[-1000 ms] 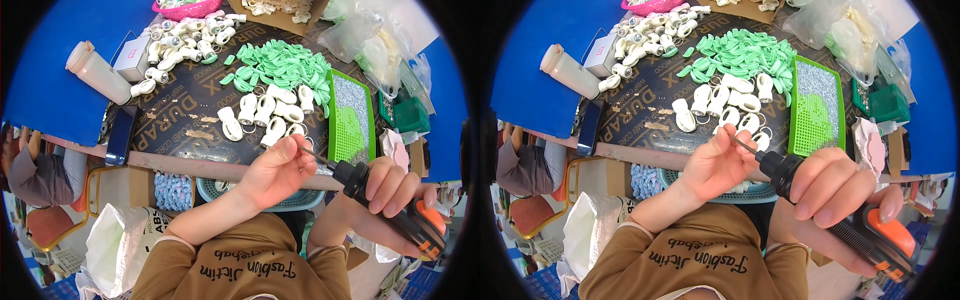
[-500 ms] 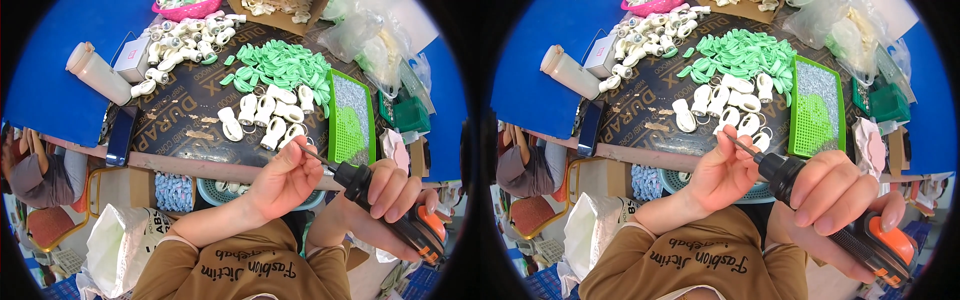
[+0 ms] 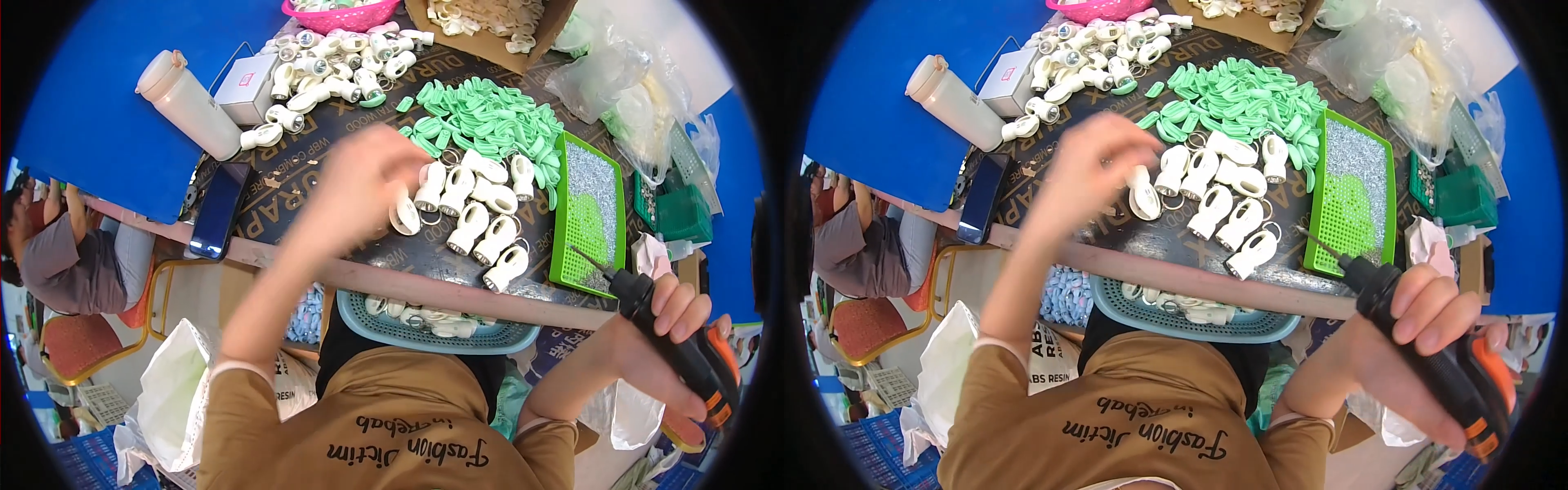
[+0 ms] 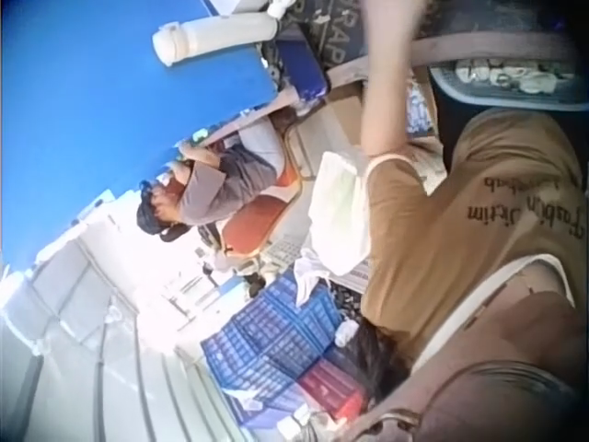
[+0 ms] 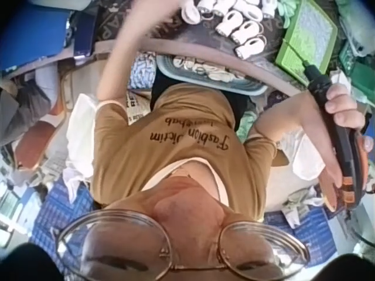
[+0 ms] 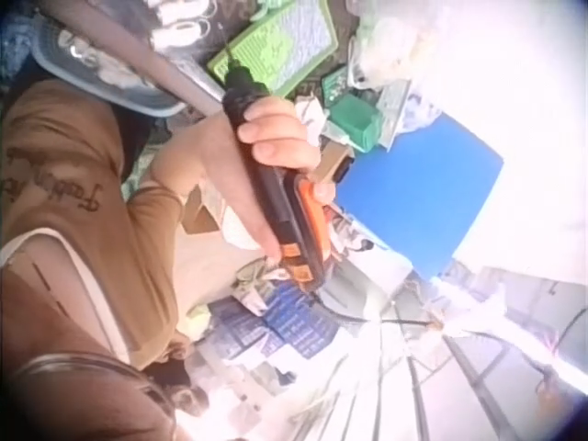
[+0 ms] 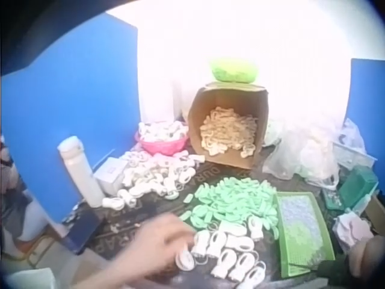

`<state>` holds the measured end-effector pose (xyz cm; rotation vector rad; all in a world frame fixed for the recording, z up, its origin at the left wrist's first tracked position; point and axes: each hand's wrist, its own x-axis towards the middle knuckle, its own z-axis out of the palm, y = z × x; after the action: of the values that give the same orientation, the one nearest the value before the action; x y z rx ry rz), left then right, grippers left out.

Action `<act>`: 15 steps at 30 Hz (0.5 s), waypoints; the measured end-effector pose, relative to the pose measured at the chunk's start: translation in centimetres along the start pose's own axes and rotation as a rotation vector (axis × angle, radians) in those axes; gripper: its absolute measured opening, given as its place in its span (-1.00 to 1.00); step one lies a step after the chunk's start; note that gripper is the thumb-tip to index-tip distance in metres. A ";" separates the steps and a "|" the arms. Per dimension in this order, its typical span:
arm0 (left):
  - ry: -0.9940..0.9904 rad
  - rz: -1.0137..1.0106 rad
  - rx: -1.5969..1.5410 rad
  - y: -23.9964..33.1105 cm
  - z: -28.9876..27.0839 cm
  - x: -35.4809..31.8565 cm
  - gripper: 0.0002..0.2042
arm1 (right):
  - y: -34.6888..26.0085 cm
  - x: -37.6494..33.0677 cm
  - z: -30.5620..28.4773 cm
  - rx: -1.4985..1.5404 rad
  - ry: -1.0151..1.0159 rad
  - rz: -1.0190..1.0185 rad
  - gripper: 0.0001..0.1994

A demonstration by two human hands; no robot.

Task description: Assemble small plastic toy components using an electric screwdriver.

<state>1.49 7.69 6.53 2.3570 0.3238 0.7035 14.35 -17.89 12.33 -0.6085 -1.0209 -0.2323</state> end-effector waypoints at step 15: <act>-0.173 -0.189 1.093 -12.9 -4.8 7.5 -0.80 | 0.9 0.4 -2.0 -0.005 -0.005 0.105 -0.06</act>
<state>4.35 22.91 4.31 3.2893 1.0421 0.2114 16.45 -18.28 11.55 -0.6655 -0.9902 -0.1413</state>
